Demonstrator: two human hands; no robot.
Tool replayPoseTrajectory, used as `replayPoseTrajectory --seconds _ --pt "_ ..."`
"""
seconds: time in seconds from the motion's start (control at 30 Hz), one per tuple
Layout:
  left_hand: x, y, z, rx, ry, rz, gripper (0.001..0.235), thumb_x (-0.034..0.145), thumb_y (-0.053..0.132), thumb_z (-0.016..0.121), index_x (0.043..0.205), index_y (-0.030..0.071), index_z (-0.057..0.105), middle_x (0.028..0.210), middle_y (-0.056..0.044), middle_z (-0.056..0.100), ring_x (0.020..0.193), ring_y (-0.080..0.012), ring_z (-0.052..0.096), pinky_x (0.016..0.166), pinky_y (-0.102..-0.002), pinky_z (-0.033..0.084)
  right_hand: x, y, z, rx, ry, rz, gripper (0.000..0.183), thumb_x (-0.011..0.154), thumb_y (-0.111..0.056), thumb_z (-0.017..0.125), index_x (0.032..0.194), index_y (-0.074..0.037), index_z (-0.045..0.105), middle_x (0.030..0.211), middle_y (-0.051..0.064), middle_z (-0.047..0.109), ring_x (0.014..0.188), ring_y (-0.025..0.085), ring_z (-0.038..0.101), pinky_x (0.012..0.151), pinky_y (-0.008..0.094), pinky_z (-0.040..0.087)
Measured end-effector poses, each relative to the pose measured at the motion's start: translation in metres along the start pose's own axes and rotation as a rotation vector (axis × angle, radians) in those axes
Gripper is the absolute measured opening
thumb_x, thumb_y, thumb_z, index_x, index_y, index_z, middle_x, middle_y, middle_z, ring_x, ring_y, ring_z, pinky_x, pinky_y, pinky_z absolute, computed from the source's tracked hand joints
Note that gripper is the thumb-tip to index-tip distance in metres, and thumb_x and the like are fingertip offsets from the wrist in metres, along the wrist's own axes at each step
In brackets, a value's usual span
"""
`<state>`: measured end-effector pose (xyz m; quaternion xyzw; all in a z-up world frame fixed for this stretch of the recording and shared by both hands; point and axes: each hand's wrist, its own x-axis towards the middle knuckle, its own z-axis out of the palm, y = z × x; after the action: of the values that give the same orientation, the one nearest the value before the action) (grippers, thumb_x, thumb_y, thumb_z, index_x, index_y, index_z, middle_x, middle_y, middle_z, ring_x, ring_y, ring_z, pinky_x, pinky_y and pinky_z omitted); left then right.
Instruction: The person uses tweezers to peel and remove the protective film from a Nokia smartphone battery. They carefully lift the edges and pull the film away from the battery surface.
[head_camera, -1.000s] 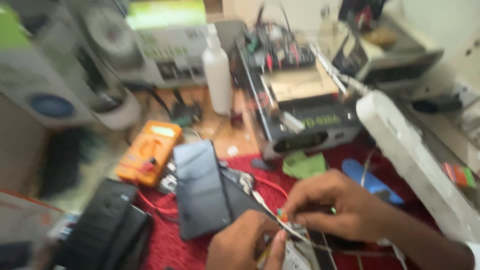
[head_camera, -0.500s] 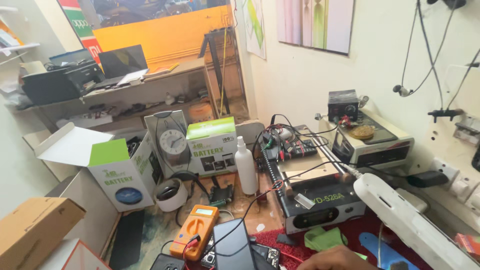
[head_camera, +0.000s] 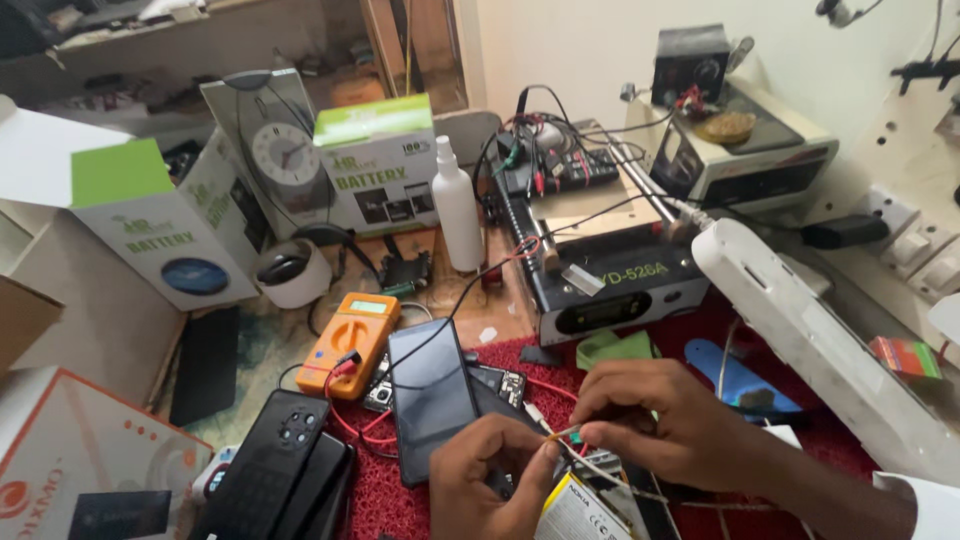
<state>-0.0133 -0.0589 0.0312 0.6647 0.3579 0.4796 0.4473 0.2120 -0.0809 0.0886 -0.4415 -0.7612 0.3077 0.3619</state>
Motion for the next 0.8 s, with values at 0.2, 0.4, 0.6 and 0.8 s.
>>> replayPoseTrajectory --seconds 0.2,0.4,0.6,0.8 --pt "0.003 0.012 -0.001 0.012 -0.031 0.026 0.008 0.081 0.003 0.080 0.076 0.001 0.073 0.068 -0.001 0.072 0.059 -0.0027 0.066 0.053 -0.020 0.051 -0.001 0.008 0.006 -0.084 0.051 -0.114 0.013 0.087 -0.012 0.077 0.093 -0.003 0.070 0.091 0.006 0.068 0.077 0.018 0.069 0.064 0.031 0.054" --pt "-0.001 -0.013 -0.002 -0.224 -0.110 -0.159 0.010 0.085 0.001 0.078 0.078 -0.002 0.071 0.069 -0.001 0.070 0.060 -0.0038 0.062 0.054 -0.021 0.048 -0.005 0.013 0.011 -0.171 0.136 -0.066 0.019 0.081 -0.013 0.081 0.087 -0.005 0.065 0.096 0.006 0.065 0.077 0.019 0.068 0.065 0.031 0.053" --pt "0.000 -0.014 -0.005 -0.253 -0.153 -0.150 0.009 0.086 0.000 0.076 0.080 -0.003 0.070 0.072 -0.002 0.071 0.065 -0.0046 0.065 0.059 -0.021 0.052 -0.003 0.013 0.007 -0.187 0.077 -0.122 0.016 0.081 -0.011 0.081 0.094 -0.006 0.075 0.090 0.005 0.068 0.080 0.020 0.070 0.066 0.032 0.054" --pt "-0.002 -0.013 -0.007 -0.343 -0.190 -0.209 0.008 0.087 -0.001 0.075 0.081 -0.003 0.070 0.075 -0.004 0.071 0.067 -0.0062 0.065 0.061 -0.023 0.052 -0.006 0.015 0.008 -0.180 0.055 -0.031 0.013 0.078 -0.010 0.082 0.089 -0.007 0.075 0.091 0.003 0.071 0.073 0.017 0.074 0.059 0.029 0.057"
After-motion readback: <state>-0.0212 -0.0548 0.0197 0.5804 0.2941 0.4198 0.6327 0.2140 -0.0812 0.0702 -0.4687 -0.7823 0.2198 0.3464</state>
